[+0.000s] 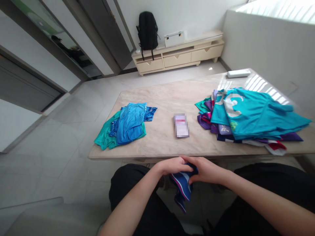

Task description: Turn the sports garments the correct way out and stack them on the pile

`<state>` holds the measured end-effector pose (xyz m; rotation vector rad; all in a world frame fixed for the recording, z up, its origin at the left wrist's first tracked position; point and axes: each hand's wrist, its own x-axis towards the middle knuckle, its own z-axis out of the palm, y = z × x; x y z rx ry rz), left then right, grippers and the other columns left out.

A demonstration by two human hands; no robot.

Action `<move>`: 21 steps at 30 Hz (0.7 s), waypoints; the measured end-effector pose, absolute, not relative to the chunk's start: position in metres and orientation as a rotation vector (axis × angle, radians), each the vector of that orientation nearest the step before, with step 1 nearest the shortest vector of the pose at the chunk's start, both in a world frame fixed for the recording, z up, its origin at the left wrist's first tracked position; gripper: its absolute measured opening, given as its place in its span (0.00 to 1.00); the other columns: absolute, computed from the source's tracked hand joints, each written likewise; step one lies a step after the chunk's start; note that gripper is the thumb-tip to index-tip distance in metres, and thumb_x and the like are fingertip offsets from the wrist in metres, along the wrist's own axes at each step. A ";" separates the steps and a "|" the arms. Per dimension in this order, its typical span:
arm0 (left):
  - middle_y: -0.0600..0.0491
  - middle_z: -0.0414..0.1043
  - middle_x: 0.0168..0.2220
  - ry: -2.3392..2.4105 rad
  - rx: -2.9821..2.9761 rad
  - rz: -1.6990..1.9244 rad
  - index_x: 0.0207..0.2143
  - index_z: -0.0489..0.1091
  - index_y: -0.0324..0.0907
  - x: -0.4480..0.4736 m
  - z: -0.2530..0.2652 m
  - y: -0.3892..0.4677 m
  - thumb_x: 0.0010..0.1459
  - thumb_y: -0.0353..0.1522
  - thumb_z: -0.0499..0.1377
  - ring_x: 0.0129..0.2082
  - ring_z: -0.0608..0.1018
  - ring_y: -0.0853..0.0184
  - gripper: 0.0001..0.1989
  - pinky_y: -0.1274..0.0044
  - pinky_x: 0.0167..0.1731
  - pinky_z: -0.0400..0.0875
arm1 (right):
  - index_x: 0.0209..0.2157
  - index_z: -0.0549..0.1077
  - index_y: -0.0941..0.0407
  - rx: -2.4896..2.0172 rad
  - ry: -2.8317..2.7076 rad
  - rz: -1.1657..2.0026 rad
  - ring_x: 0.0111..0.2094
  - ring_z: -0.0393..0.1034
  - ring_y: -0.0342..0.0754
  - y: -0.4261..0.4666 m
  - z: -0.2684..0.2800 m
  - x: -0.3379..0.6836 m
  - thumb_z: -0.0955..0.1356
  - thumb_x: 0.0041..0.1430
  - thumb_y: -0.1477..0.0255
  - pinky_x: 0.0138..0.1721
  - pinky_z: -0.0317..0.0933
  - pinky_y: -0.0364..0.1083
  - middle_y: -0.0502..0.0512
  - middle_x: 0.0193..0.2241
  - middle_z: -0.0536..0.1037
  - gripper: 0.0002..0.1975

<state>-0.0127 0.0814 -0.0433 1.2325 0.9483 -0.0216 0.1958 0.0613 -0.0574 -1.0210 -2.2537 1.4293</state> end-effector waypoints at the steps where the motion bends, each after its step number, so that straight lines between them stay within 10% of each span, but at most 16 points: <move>1: 0.52 0.76 0.30 0.955 1.209 -0.023 0.40 0.78 0.36 -0.015 -0.043 0.082 0.57 0.44 0.64 0.26 0.73 0.70 0.19 0.79 0.28 0.66 | 0.63 0.68 0.50 -1.053 -2.267 1.403 0.54 0.73 0.61 0.062 -0.060 0.196 0.80 0.44 0.63 0.53 0.66 0.52 0.58 0.56 0.77 0.43; 6: 0.50 0.77 0.35 0.816 1.178 0.208 0.42 0.77 0.36 -0.031 -0.041 0.088 0.59 0.56 0.58 0.34 0.75 0.68 0.31 0.77 0.38 0.69 | 0.40 0.78 0.55 -1.223 -2.195 1.279 0.35 0.76 0.52 0.066 -0.059 0.212 0.74 0.57 0.62 0.37 0.64 0.46 0.53 0.34 0.82 0.13; 10: 0.46 0.79 0.43 0.787 1.207 0.323 0.48 0.76 0.37 -0.032 -0.044 0.090 0.62 0.59 0.49 0.45 0.77 0.61 0.36 0.71 0.51 0.70 | 0.30 0.76 0.56 -1.262 -1.876 1.323 0.32 0.72 0.50 0.073 -0.051 0.228 0.72 0.59 0.58 0.35 0.65 0.45 0.51 0.28 0.79 0.15; 15: 0.51 0.78 0.50 0.843 1.463 0.225 0.50 0.75 0.42 -0.027 -0.051 0.089 0.65 0.31 0.55 0.53 0.75 0.61 0.15 0.69 0.57 0.67 | 0.38 0.79 0.53 -1.229 -1.106 1.440 0.35 0.76 0.53 0.091 -0.048 0.242 0.76 0.52 0.57 0.39 0.71 0.49 0.52 0.36 0.83 0.17; 21: 0.50 0.79 0.48 0.868 1.619 0.251 0.56 0.70 0.42 -0.027 -0.064 0.083 0.52 0.19 0.53 0.46 0.80 0.63 0.29 0.72 0.50 0.72 | 0.38 0.79 0.52 -1.163 -0.765 1.418 0.33 0.78 0.50 0.100 -0.051 0.244 0.79 0.49 0.61 0.39 0.74 0.48 0.50 0.35 0.84 0.16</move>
